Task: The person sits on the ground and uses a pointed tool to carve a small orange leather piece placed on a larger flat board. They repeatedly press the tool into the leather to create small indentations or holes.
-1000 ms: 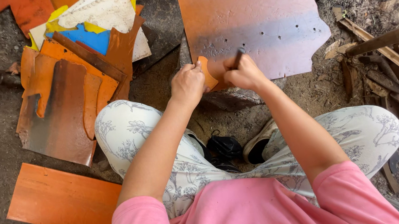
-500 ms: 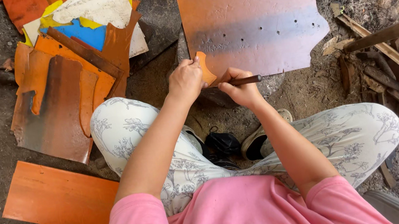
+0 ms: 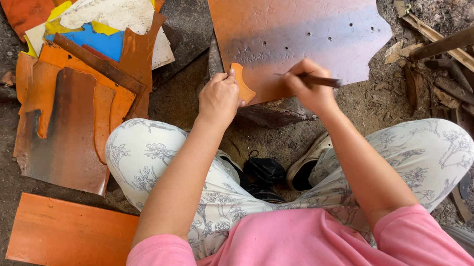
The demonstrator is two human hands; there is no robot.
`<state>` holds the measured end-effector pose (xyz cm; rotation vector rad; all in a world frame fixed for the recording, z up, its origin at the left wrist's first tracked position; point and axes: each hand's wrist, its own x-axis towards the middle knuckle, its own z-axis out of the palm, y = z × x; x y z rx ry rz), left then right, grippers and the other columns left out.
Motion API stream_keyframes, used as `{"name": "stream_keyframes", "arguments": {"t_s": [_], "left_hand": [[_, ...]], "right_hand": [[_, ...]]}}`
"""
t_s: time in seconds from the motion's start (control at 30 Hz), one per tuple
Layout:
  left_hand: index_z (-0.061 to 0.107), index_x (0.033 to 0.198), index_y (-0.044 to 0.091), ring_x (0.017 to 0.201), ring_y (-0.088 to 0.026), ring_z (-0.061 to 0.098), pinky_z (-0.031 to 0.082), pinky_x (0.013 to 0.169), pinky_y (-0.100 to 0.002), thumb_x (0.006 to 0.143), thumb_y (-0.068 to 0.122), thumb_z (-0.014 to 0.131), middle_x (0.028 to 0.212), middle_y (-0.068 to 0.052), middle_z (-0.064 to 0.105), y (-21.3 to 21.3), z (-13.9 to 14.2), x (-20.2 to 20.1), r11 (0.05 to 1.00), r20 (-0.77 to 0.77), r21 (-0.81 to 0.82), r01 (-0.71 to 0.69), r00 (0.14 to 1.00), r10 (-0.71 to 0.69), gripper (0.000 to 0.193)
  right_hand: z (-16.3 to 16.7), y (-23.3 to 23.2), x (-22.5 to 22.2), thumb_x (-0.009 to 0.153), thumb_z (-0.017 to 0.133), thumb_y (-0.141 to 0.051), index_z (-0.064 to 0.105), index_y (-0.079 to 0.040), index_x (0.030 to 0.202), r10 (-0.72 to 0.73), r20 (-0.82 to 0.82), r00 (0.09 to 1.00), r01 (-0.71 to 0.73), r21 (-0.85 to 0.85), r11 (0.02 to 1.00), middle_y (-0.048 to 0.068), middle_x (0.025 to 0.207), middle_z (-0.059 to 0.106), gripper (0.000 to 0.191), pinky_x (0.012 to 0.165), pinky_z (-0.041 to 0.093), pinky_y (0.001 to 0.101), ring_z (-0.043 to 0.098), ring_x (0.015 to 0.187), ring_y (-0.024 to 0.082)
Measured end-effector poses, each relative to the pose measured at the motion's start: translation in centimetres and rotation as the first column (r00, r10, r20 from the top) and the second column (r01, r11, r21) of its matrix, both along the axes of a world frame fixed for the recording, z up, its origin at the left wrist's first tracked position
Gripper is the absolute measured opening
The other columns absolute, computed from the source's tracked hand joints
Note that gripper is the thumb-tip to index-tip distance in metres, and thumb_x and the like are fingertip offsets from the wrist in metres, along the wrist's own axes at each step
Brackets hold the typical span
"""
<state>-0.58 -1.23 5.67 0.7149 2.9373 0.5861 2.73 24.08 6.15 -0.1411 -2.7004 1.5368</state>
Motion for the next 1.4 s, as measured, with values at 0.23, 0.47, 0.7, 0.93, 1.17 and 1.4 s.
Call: {"name": "stream_keyframes", "arguments": {"t_s": [0.23, 0.47, 0.7, 0.93, 1.17, 1.4], "left_hand": [[0.063, 0.132, -0.008, 0.114, -0.027, 0.066, 0.058, 0.091, -0.037, 0.068, 0.023, 0.092, 0.111, -0.017, 0.074, -0.3, 0.7, -0.3, 1.000, 0.071, 0.019, 0.007, 0.997, -0.008, 0.077], [0.076, 0.101, 0.005, 0.144, -0.029, 0.043, 0.035, 0.118, -0.052, 0.064, 0.022, 0.093, 0.147, -0.010, 0.057, -0.3, 1.3, 0.2, 1.000, -0.009, -0.009, 0.011, 1.000, -0.011, 0.044], [0.044, 0.141, 0.017, 0.146, -0.029, 0.040, 0.032, 0.119, -0.058, 0.062, 0.031, 0.097, 0.150, -0.005, 0.054, -0.9, 1.9, -0.8, 0.999, 0.151, 0.051, -0.004, 0.989, -0.004, 0.096], [0.010, 0.158, 0.028, 0.146, -0.027, 0.034, 0.025, 0.116, -0.068, 0.058, 0.033, 0.099, 0.153, -0.005, 0.043, -0.6, 2.5, -1.9, 0.997, 0.305, 0.039, -0.068, 0.951, 0.053, 0.134], [0.041, 0.143, 0.017, 0.149, -0.026, 0.034, 0.031, 0.118, -0.065, 0.061, 0.036, 0.098, 0.151, -0.001, 0.039, -1.1, 1.7, -2.3, 0.999, 0.306, 0.011, -0.030, 0.952, 0.025, 0.101], [0.045, 0.137, 0.016, 0.142, -0.026, 0.038, 0.041, 0.109, -0.059, 0.056, 0.038, 0.099, 0.144, -0.003, 0.040, -1.0, 1.5, -2.6, 0.999, 0.288, 0.002, -0.036, 0.957, 0.034, 0.099]], "right_hand": [[0.1, -1.8, 0.8, 0.097, 0.072, -0.007, 0.063, -0.004, 0.093, 0.029, -0.116, 0.993, -0.054, -0.218, 0.974, 0.006, 0.084, 0.072, 0.010, 0.065, 0.056, 0.0260, 0.067, 0.074, 0.008], [-0.1, -6.8, -0.8, 0.095, 0.076, -0.011, 0.063, -0.002, 0.092, 0.025, -0.116, 0.993, -0.038, -0.112, 0.993, 0.004, 0.077, 0.067, 0.015, 0.058, 0.048, 0.0258, 0.057, 0.067, 0.008], [0.7, -8.4, -0.5, 0.092, 0.078, -0.010, 0.065, -0.001, 0.088, 0.007, -0.181, 0.983, -0.027, -0.106, 0.994, 0.006, 0.076, 0.070, 0.016, 0.061, 0.052, 0.0276, 0.060, 0.068, 0.009], [0.8, -9.4, -3.5, 0.088, 0.079, -0.008, 0.066, -0.001, 0.085, 0.048, -0.239, 0.970, -0.042, 0.033, 0.999, 0.011, 0.074, 0.068, 0.015, 0.057, 0.050, 0.0302, 0.063, 0.062, 0.015], [0.3, -9.9, -4.6, 0.090, 0.078, -0.011, 0.065, -0.001, 0.085, 0.047, -0.145, 0.988, -0.045, 0.018, 0.999, 0.011, 0.070, 0.069, 0.017, 0.057, 0.050, 0.0292, 0.064, 0.061, 0.013], [-0.5, -9.7, -4.2, 0.094, 0.074, -0.008, 0.063, -0.002, 0.085, 0.070, -0.185, 0.980, -0.093, -0.120, 0.988, 0.008, 0.079, 0.075, 0.015, 0.062, 0.056, 0.0272, 0.071, 0.070, 0.009]]}}
